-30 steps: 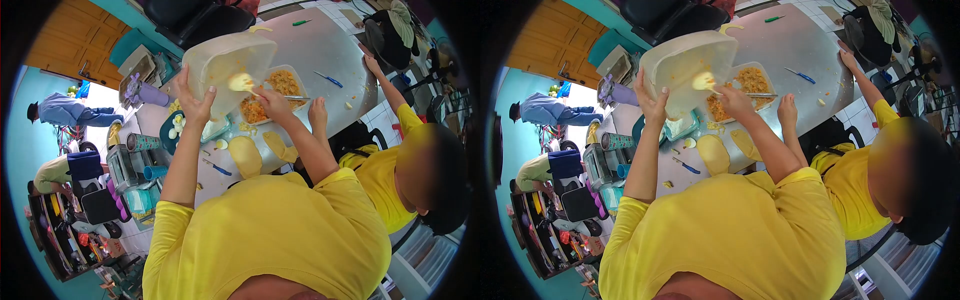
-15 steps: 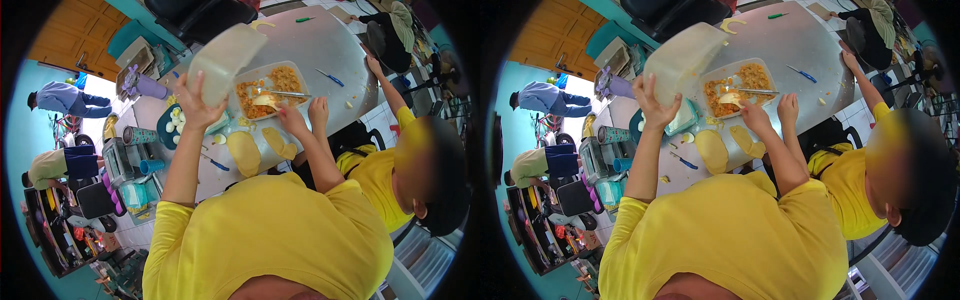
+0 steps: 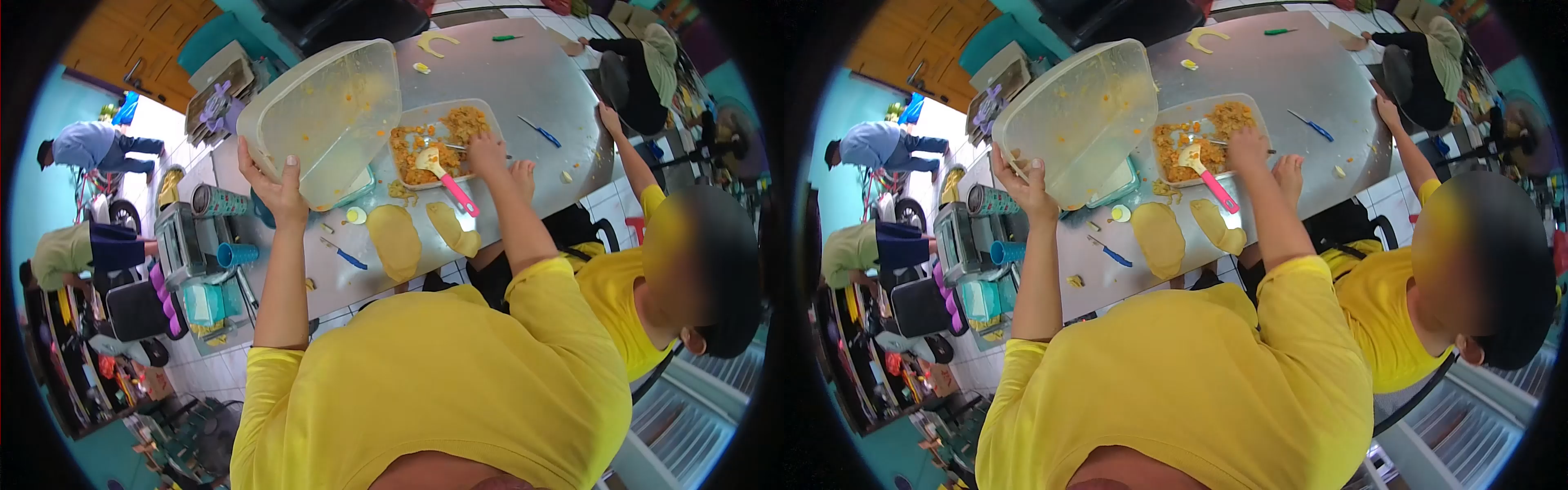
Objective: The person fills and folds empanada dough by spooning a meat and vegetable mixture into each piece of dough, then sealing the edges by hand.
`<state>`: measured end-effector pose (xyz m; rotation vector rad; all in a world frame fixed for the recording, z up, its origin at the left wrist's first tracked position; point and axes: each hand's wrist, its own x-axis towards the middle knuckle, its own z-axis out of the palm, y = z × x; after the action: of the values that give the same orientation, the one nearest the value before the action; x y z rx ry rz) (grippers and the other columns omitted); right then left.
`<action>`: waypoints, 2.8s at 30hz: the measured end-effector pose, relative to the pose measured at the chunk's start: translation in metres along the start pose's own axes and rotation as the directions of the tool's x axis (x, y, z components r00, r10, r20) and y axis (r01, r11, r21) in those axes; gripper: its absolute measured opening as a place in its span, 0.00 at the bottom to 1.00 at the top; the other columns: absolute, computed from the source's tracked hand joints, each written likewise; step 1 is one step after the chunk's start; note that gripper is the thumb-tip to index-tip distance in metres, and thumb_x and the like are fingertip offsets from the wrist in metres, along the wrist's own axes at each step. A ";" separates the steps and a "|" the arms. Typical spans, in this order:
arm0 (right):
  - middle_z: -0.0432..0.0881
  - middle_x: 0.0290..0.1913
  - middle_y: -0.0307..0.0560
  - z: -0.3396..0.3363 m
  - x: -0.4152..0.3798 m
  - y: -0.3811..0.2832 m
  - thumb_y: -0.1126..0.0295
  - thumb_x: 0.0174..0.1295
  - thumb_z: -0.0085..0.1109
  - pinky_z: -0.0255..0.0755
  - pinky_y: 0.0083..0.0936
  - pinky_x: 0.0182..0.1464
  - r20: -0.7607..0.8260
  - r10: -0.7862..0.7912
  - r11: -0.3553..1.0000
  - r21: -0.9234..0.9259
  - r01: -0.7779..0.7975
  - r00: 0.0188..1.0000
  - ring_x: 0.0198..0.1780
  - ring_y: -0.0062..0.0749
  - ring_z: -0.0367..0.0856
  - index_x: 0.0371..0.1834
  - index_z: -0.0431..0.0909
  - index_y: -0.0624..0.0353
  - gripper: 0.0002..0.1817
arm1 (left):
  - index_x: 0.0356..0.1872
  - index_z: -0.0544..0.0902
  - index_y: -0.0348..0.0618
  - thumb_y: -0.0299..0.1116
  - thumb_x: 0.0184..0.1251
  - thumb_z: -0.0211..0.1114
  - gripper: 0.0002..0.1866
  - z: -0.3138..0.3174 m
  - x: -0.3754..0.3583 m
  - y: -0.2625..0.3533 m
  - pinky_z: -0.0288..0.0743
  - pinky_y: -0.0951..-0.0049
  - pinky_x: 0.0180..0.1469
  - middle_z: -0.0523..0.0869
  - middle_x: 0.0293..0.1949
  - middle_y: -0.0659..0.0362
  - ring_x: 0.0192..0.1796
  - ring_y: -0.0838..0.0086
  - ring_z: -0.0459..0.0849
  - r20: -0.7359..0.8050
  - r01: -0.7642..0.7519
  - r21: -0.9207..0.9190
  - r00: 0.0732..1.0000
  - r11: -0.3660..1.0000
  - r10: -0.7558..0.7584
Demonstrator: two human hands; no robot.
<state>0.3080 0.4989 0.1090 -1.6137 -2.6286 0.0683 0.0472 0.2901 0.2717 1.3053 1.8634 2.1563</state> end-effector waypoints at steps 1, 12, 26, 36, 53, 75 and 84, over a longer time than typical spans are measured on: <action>0.79 0.45 0.45 0.025 0.012 0.019 0.63 0.52 0.57 0.62 0.45 0.53 0.120 0.015 0.998 -0.057 -0.008 0.993 0.52 0.38 0.75 0.37 0.81 0.55 0.12 | 0.65 0.55 0.39 0.33 0.51 0.64 0.40 -0.005 -0.003 -0.001 0.54 0.64 0.64 0.64 0.56 0.50 0.60 0.63 0.63 -0.017 -0.003 0.011 1.000 1.000 0.003; 0.82 0.41 0.52 0.016 0.022 0.024 0.61 0.40 0.70 0.74 0.35 0.47 0.413 0.062 0.998 -0.003 -0.066 0.908 0.45 0.43 0.80 0.42 0.79 0.57 0.24 | 0.65 0.55 0.38 0.35 0.54 0.64 0.38 -0.052 -0.039 -0.006 0.60 0.68 0.60 0.65 0.56 0.53 0.57 0.67 0.66 -0.192 0.133 -0.117 0.969 0.984 -0.154; 0.65 0.61 0.59 0.028 0.045 0.017 0.64 0.49 0.62 0.65 0.38 0.58 0.282 -0.086 0.995 -0.027 0.098 0.955 0.61 0.51 0.64 0.57 0.66 0.61 0.30 | 0.65 0.56 0.39 0.32 0.52 0.64 0.39 -0.121 -0.118 0.007 0.51 0.66 0.66 0.61 0.62 0.52 0.65 0.65 0.58 -0.380 0.255 0.030 0.897 0.966 -0.225; 0.80 0.38 0.64 0.083 0.084 0.036 0.60 0.50 0.60 0.72 0.39 0.45 0.555 -0.234 0.967 0.215 0.135 0.798 0.45 0.52 0.79 0.36 0.79 0.67 0.18 | 0.65 0.54 0.40 0.31 0.53 0.62 0.38 -0.130 -0.119 0.039 0.55 0.67 0.64 0.62 0.60 0.53 0.63 0.67 0.62 -0.418 0.273 -0.191 0.847 0.943 -0.329; 0.73 0.35 0.55 0.019 -0.076 0.041 0.70 0.55 0.49 0.55 0.47 0.57 -0.336 -0.143 0.986 -0.125 0.106 0.931 0.47 0.49 0.67 0.29 0.78 0.62 0.08 | 0.65 0.56 0.43 0.33 0.57 0.59 0.34 -0.217 -0.175 0.049 0.59 0.68 0.61 0.65 0.59 0.54 0.59 0.68 0.66 -0.626 0.383 -0.156 0.675 0.911 -0.391; 0.70 0.21 0.34 -0.045 -0.143 -0.220 0.63 0.52 0.51 0.60 0.20 0.16 0.672 -0.481 0.606 0.719 -0.340 0.563 0.21 0.18 0.66 0.38 0.78 0.53 0.12 | 0.66 0.51 0.59 0.55 0.60 0.52 0.35 -0.287 -0.280 -0.050 0.59 0.49 0.56 0.59 0.63 0.56 0.62 0.59 0.61 -0.279 0.789 -0.506 0.233 0.349 -0.932; 0.79 0.26 0.56 -0.029 -0.176 -0.318 0.51 0.58 0.53 0.78 0.34 0.25 0.672 -0.579 0.708 0.695 -0.124 0.462 0.24 0.43 0.80 0.34 0.74 0.71 0.26 | 0.62 0.59 0.46 0.46 0.68 0.40 0.25 -0.306 -0.257 -0.065 0.72 0.50 0.49 0.67 0.59 0.52 0.57 0.57 0.70 -0.140 0.933 -0.344 0.062 0.107 -0.988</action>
<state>0.1064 0.1983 0.1549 -0.9578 -2.7280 2.0987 0.0065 -0.0690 0.0884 -0.5357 1.6552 1.5629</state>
